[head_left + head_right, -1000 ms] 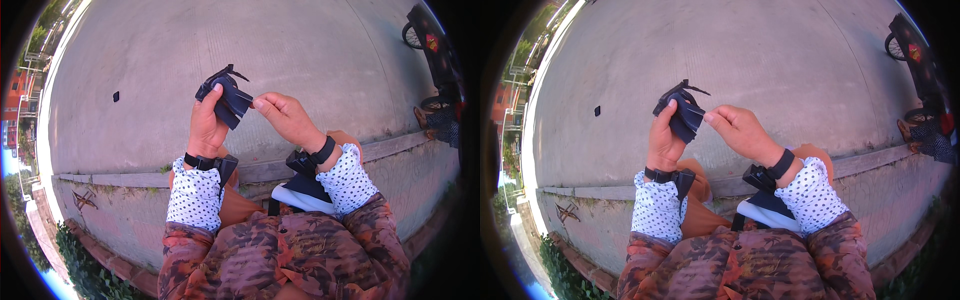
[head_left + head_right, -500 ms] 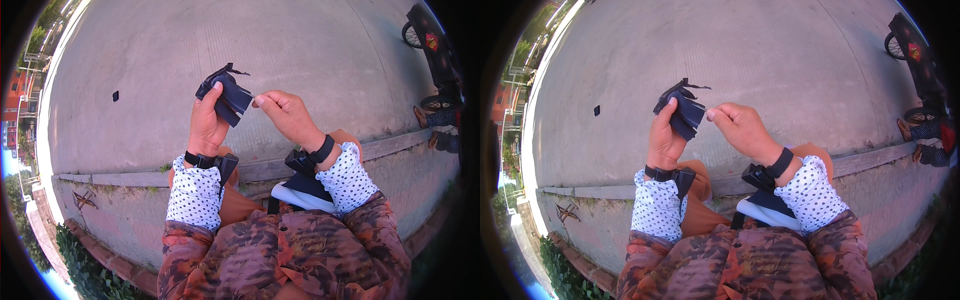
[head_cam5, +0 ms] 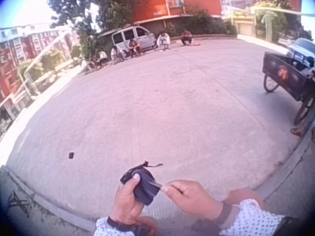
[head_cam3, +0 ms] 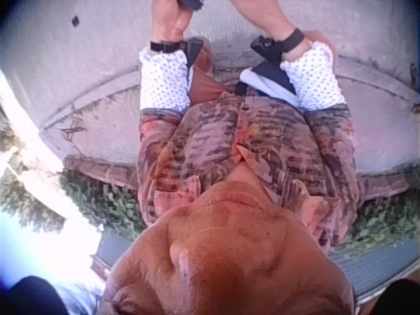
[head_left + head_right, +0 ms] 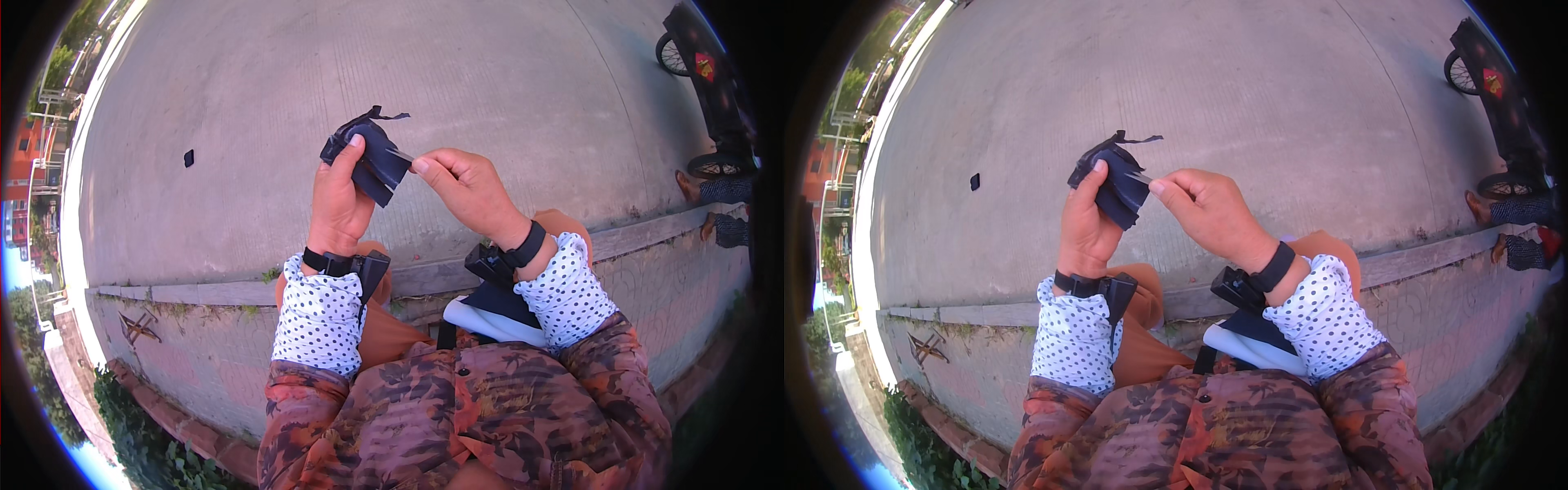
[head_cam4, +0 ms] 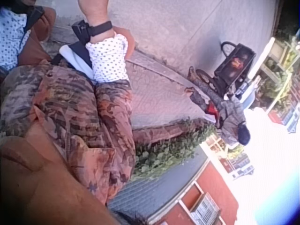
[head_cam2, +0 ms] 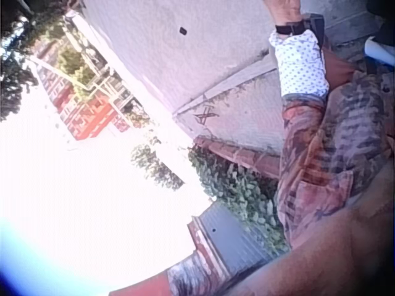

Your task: Trimming the edges of a black leather piece using hand shears while sitting outdoors.

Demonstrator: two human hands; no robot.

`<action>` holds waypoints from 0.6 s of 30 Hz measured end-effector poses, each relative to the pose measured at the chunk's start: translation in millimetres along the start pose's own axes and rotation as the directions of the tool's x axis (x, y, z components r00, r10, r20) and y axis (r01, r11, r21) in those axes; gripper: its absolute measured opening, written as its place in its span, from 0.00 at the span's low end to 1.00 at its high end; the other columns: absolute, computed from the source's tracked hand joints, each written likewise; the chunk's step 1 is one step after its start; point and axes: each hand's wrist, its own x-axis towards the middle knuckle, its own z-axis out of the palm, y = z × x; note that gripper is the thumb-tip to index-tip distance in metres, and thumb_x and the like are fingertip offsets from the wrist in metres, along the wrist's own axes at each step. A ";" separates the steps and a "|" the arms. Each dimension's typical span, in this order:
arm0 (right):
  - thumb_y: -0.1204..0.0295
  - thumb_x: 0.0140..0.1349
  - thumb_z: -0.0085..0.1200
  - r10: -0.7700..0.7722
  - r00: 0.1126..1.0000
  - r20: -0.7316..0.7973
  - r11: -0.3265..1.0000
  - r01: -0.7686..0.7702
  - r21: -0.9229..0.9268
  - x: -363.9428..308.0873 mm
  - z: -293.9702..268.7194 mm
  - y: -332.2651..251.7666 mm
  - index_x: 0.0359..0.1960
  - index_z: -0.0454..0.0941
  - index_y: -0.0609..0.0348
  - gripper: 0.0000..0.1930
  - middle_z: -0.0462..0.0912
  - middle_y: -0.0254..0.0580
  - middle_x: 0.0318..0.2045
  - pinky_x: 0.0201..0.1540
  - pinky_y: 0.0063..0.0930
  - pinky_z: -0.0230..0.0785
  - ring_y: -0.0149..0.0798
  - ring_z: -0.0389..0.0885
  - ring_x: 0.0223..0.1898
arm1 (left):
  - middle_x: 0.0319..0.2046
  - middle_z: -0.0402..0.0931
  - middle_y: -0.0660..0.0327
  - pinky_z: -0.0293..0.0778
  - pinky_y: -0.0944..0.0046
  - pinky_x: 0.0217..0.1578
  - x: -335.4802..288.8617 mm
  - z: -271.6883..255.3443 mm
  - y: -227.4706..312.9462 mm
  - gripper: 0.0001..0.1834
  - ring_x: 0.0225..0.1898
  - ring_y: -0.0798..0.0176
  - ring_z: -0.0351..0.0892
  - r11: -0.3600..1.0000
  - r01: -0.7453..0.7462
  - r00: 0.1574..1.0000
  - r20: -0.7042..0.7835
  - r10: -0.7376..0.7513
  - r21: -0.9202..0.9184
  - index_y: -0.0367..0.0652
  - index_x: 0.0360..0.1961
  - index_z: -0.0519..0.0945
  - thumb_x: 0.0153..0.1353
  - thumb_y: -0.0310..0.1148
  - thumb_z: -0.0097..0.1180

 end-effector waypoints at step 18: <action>0.61 0.71 0.56 0.061 0.998 0.015 0.998 -0.061 0.003 -3.5 -7.8 0.4 0.38 0.83 0.65 0.16 0.73 0.31 0.21 0.28 0.23 0.63 0.24 0.68 0.25 | 0.42 0.82 0.60 0.79 0.62 0.45 1.5 1.3 1.1 0.12 0.44 0.63 0.82 0.997 -0.073 0.997 -0.023 0.073 0.015 0.41 0.50 0.78 0.71 0.35 0.55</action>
